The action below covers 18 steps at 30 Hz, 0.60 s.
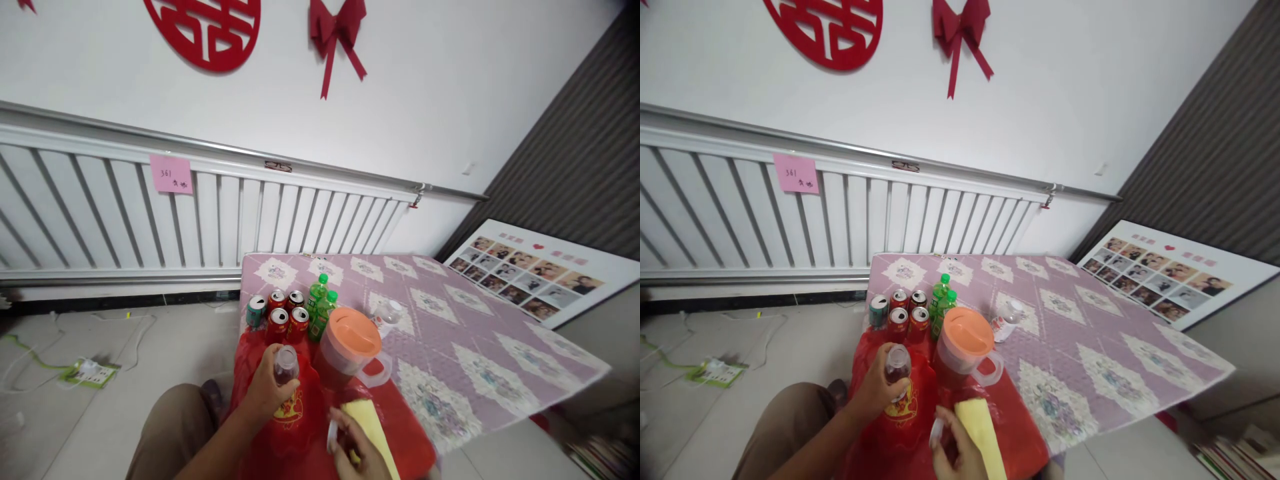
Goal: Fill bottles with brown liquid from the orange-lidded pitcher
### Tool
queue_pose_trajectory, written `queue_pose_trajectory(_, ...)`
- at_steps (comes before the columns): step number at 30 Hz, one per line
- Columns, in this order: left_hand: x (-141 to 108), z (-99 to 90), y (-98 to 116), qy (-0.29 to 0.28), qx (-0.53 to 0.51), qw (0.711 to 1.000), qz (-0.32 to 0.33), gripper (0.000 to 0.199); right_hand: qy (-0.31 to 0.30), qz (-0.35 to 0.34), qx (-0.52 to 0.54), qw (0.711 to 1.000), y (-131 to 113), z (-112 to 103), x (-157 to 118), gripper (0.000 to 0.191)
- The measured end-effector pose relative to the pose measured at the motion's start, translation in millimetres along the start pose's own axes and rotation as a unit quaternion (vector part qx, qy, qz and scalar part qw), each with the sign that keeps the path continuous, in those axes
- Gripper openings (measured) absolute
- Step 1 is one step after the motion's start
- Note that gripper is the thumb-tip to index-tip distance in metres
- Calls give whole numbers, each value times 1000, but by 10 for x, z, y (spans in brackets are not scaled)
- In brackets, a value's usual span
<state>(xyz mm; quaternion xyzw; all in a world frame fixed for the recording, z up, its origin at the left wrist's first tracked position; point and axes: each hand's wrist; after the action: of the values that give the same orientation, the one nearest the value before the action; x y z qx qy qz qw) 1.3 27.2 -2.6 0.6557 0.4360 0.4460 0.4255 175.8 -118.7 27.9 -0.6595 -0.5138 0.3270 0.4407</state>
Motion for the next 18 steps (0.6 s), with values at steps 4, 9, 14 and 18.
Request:
queue_pose_trajectory(4, 5, 9, 20, 10, -1, 1000, 4, 64, 58, 49, 198, 977, -510, 56, 306, 48)
queue_pose_trajectory(9, 10, -8, 95, 20, -12, 1000, 8, 62, 96, 0, 230, 969, -893, 291, 713, 44)
queue_pose_trajectory(14, 13, -5, 100, 14, -28, 999, 22, 63, 94, -59, 183, 977, -1007, 553, 998, 41)
queue_pose_trajectory(18, 26, 21, 60, 24, -32, 998, 43, 58, 88, -77, 140, 983, -954, 695, 1045, 41)
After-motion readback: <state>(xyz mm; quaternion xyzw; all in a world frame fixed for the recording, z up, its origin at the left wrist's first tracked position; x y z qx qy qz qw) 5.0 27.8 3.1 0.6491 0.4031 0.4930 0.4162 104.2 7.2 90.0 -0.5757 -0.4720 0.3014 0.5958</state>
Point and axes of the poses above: each hand's wrist, its own x-axis towards the middle knuckle, its own z-axis out of the palm, y = z × x, and after that the axes turned 2 degrees about -z, right-handed
